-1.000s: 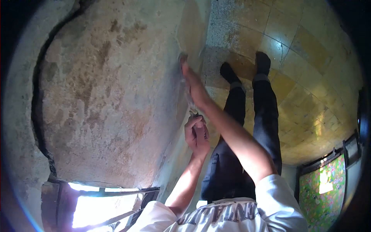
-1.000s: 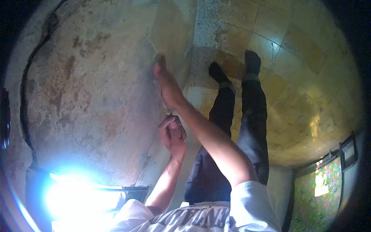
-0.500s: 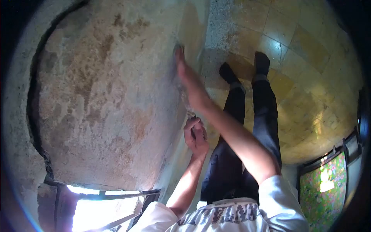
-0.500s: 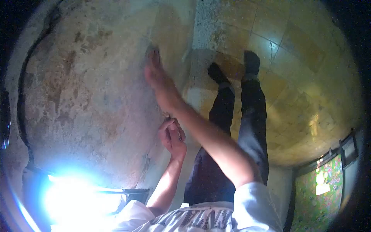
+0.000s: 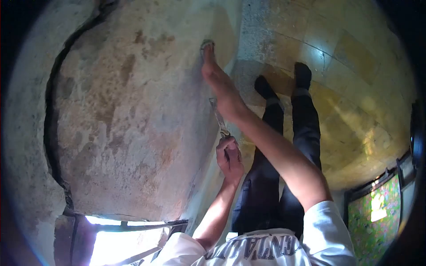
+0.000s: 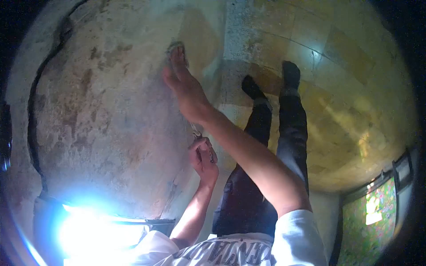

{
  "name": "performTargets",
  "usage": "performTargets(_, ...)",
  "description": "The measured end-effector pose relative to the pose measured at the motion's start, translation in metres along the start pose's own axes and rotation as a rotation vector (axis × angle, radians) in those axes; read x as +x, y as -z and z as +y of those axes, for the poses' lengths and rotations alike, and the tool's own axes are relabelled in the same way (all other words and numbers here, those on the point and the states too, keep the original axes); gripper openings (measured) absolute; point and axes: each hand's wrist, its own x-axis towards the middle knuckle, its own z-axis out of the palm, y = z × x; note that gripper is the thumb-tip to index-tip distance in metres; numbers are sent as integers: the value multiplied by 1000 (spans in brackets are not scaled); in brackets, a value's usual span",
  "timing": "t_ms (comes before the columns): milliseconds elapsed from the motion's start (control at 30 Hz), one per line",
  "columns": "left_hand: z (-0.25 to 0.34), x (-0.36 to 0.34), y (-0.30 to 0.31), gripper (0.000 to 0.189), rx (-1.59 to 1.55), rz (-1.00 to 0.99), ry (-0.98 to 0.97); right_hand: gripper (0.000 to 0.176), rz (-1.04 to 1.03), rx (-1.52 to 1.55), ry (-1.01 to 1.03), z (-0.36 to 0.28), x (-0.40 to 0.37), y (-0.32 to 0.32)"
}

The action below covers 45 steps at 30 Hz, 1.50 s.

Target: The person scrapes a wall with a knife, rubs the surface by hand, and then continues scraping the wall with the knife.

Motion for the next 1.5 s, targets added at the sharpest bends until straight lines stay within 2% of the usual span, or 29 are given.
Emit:
performTargets(33,2,-8,1,16,9,-32,-2,72,-19,-48,-58,-7,-8,3)
performTargets(133,0,3,-1,18,49,-45,-83,70,-86,501,-234,-11,80,39)
performTargets(233,7,3,-2,23,90,-6,-81,69,105,241,-138,-18,44,19)
performTargets(300,10,7,-6,32,64,21,-52,70,111,42,38,-17,42,18)
performTargets(367,26,5,-10,46,112,-1,69,66,126,57,-51,-17,56,29)
performTargets(433,30,7,-12,58,126,11,127,58,134,281,-383,-49,114,51)
performTargets(500,27,3,-13,68,108,53,144,59,137,-19,61,-6,132,45)
performTargets(533,29,4,-15,67,101,70,178,61,137,-177,289,-22,125,39)
performTargets(567,34,3,-17,66,94,81,216,67,163,-12,-77,-31,85,39)
performTargets(633,39,8,-24,63,47,83,252,54,246,-439,279,16,52,33)
performTargets(700,43,8,-28,58,-18,82,277,43,191,-103,82,29,9,26)
performTargets(800,48,15,-32,51,193,165,247,29,63,-205,-112,19,-21,34)
performTargets(900,68,21,-35,48,155,163,241,24,117,178,-217,17,-37,49)
performTargets(1000,76,22,-46,48,-17,197,195,18,-77,33,-366,-1,-65,89)
performTargets(1100,86,20,-62,46,-307,182,336,15,-312,35,-386,-28,-96,111)
performTargets(1200,89,13,-63,50,-192,-93,334,24,-470,-153,-448,-46,-114,127)
performTargets(1300,98,5,-73,51,-286,-80,512,25,-472,-219,-514,-60,-122,132)
performTargets(1400,99,1,-78,53,-237,-82,540,27,-399,-339,-467,-81,-132,134)
performTargets(1500,98,1,-90,46,-280,-38,461,31,-102,-542,-288,-83,-148,124)
